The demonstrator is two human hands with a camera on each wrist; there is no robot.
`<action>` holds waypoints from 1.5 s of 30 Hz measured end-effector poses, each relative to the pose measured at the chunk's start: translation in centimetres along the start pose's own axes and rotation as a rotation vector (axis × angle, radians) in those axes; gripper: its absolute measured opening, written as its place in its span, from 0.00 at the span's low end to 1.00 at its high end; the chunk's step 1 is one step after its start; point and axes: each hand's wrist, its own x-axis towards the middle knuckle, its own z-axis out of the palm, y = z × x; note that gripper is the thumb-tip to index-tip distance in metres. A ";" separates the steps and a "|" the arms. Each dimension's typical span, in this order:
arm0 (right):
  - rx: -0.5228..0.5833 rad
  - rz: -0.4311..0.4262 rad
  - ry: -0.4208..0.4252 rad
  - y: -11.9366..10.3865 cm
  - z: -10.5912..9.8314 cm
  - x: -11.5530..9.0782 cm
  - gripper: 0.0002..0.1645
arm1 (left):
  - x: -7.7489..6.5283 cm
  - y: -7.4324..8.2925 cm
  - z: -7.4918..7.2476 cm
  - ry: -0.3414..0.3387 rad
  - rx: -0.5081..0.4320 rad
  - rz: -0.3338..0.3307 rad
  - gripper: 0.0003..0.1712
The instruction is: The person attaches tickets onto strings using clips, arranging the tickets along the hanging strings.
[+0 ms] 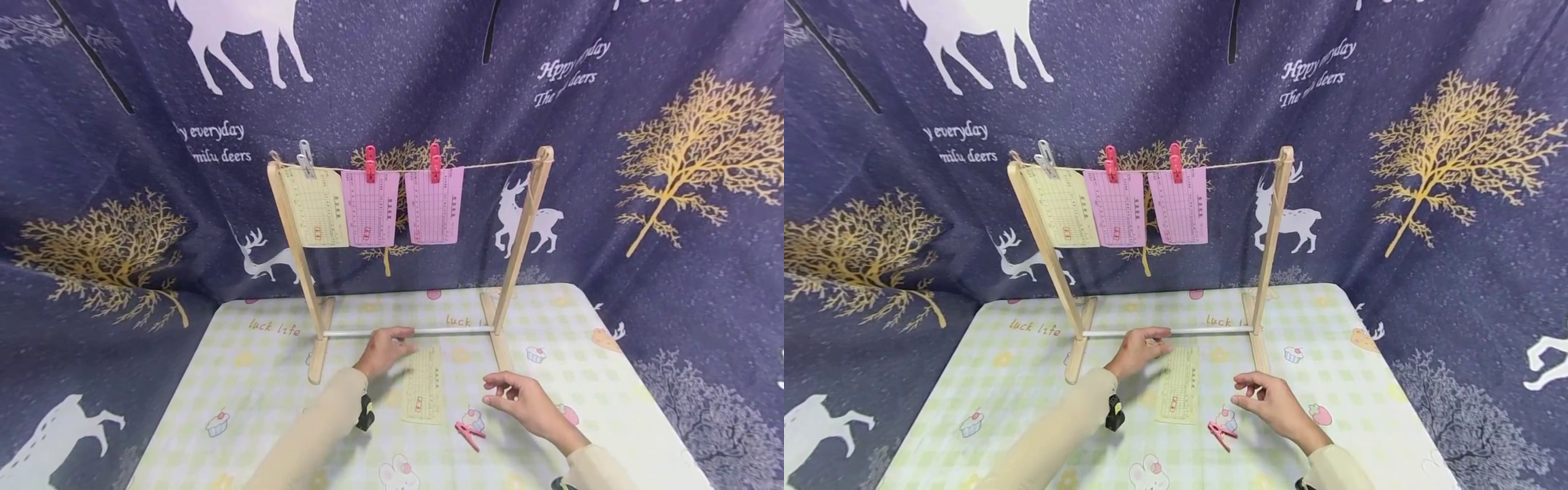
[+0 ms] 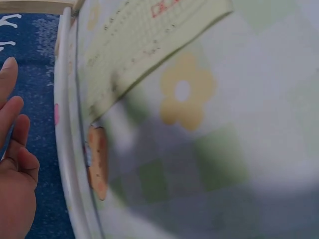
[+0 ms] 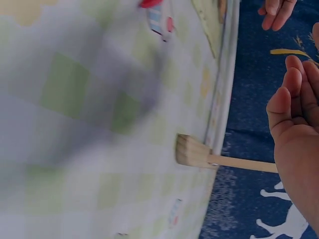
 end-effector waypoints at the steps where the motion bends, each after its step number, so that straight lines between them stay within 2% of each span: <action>1: 0.007 0.004 -0.003 0.1 0.2 -0.2 0.17 | 0.0 -0.2 0.1 -0.007 -0.003 -0.015 0.22; 6: 0.003 0.028 -0.031 0.9 0.9 -1.2 0.19 | -0.2 -1.1 0.6 -0.045 -0.004 -0.022 0.24; 10: -0.003 0.019 -0.046 1.5 1.4 -2.0 0.18 | -0.5 -1.8 0.8 -0.046 0.017 0.006 0.25; 14: 0.013 0.028 -0.071 2.2 1.8 -2.8 0.19 | -0.6 -2.5 1.1 -0.042 0.045 -0.015 0.27; 17: 0.025 0.004 -0.077 2.7 2.1 -3.3 0.18 | -0.5 -3.1 1.4 -0.047 0.071 -0.021 0.29; 22: 0.024 -0.041 -0.094 3.4 3.1 -4.0 0.18 | -0.6 -4.1 1.8 -0.039 0.130 0.010 0.31; 26: 0.032 -0.012 -0.132 3.6 3.8 -4.4 0.21 | -0.6 -4.4 2.0 -0.032 0.176 0.011 0.33; 29: 0.047 0.049 -0.166 3.4 4.1 -4.6 0.23 | -0.6 -4.5 2.3 -0.038 0.207 0.018 0.33; 33: 0.006 0.096 -0.202 3.2 4.4 -4.8 0.24 | -0.5 -4.7 2.5 -0.047 0.259 0.061 0.32; 41: -0.123 0.082 -0.184 2.7 4.9 -5.0 0.24 | -0.6 -4.8 2.5 -0.064 0.346 0.074 0.31; 45: -0.151 0.078 -0.174 2.7 5.3 -4.9 0.23 | -0.5 -4.9 2.2 -0.045 0.343 0.082 0.33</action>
